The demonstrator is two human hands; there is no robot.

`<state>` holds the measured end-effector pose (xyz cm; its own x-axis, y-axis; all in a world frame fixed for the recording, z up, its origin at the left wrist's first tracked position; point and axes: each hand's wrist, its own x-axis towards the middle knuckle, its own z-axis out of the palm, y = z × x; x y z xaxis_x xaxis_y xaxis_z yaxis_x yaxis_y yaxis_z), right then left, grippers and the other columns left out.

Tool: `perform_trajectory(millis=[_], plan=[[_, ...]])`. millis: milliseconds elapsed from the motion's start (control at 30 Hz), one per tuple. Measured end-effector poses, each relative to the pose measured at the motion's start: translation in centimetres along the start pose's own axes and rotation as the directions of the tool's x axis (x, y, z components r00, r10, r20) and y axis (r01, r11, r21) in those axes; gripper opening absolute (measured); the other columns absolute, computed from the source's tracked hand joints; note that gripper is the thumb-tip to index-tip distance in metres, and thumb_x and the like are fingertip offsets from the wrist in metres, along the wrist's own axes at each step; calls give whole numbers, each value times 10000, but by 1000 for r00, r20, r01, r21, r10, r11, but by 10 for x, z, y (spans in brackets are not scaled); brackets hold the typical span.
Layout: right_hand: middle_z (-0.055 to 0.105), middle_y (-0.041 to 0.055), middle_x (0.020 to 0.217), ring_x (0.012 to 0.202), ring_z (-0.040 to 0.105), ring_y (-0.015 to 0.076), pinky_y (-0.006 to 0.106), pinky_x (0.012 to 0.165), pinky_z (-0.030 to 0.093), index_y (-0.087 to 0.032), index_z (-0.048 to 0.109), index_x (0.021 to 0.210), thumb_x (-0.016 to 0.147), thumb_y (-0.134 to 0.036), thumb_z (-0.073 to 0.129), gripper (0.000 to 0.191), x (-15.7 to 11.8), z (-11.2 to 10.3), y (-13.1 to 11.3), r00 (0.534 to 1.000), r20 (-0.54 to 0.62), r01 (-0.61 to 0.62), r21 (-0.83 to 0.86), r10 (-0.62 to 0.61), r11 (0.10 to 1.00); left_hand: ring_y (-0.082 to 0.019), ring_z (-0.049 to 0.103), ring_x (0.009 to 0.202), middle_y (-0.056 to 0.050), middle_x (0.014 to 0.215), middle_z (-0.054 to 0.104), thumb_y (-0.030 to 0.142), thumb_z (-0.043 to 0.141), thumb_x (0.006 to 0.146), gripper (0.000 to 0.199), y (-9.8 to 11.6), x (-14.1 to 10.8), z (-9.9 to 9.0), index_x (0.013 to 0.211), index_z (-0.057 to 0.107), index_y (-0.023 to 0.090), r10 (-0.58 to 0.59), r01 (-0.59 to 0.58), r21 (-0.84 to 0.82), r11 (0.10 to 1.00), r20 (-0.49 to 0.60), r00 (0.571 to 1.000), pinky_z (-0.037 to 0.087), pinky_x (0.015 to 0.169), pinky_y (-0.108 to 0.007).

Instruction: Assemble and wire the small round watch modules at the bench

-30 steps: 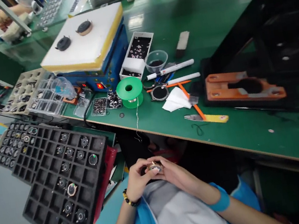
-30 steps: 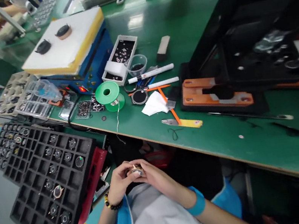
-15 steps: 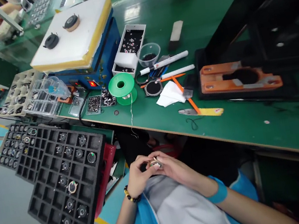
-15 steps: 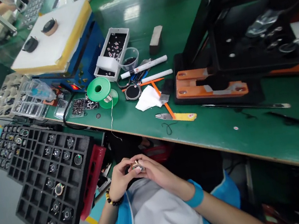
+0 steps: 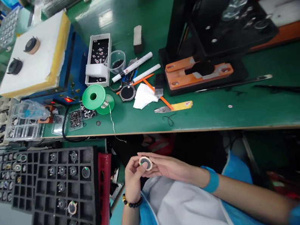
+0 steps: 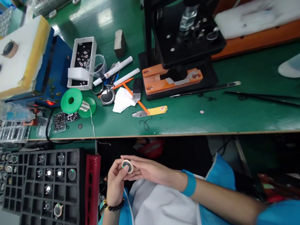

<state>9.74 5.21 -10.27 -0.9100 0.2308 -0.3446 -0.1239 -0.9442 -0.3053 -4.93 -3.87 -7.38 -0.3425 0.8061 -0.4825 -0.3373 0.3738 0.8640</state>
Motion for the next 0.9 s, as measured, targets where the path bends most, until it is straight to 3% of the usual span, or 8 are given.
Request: perform_trajectory(millis=[67,133,267,367,533,900], plan=[[676,92,1377,1191,693,219,467,1141,471,-285,586,1455,1001,-413,678,480,-2,2,-2,999,20,34,15,-34,999,-169,646,848,-39,937,708,409,792,890,361,3,-1,4,1133,635,193,37,-37,2,999,-13,999,507,795,-272],[689,87,1357,1226,675,216,428,1115,489,-282,614,1426,1001,-416,690,451,-2,5,-3,997,22,77,45,-78,996,-189,663,938,-54,1028,703,374,761,924,438,6,-3,11,1287,572,217,145,-136,129,982,-66,987,520,873,-309],[762,79,1173,1050,733,189,334,977,545,-249,675,1345,967,-444,741,431,-2,11,-8,993,26,111,95,-114,989,-246,632,1162,-92,1253,647,292,793,897,538,9,-10,23,1381,562,251,459,-354,535,767,-72,885,494,1018,-384],[776,84,1110,961,742,179,302,915,554,-211,703,1301,974,-472,724,419,-2,13,-10,993,41,106,118,-111,987,-244,641,1135,-77,1211,655,259,795,894,432,10,-11,28,1292,628,260,571,-433,614,660,-34,820,513,978,-380],[772,93,1125,1004,725,189,319,981,527,-194,704,1284,980,-466,703,408,-3,12,-6,992,48,109,149,-118,983,-260,662,1104,-86,1174,673,254,804,881,389,13,-9,27,1245,666,247,568,-444,602,664,-19,823,542,951,-398],[753,112,1140,992,709,204,350,970,516,-175,680,1293,1000,-435,662,393,-9,12,0,989,45,136,121,-142,983,-260,674,1080,-88,1152,685,245,821,859,396,14,-14,28,1233,690,240,584,-460,586,667,-28,812,555,938,-393]])
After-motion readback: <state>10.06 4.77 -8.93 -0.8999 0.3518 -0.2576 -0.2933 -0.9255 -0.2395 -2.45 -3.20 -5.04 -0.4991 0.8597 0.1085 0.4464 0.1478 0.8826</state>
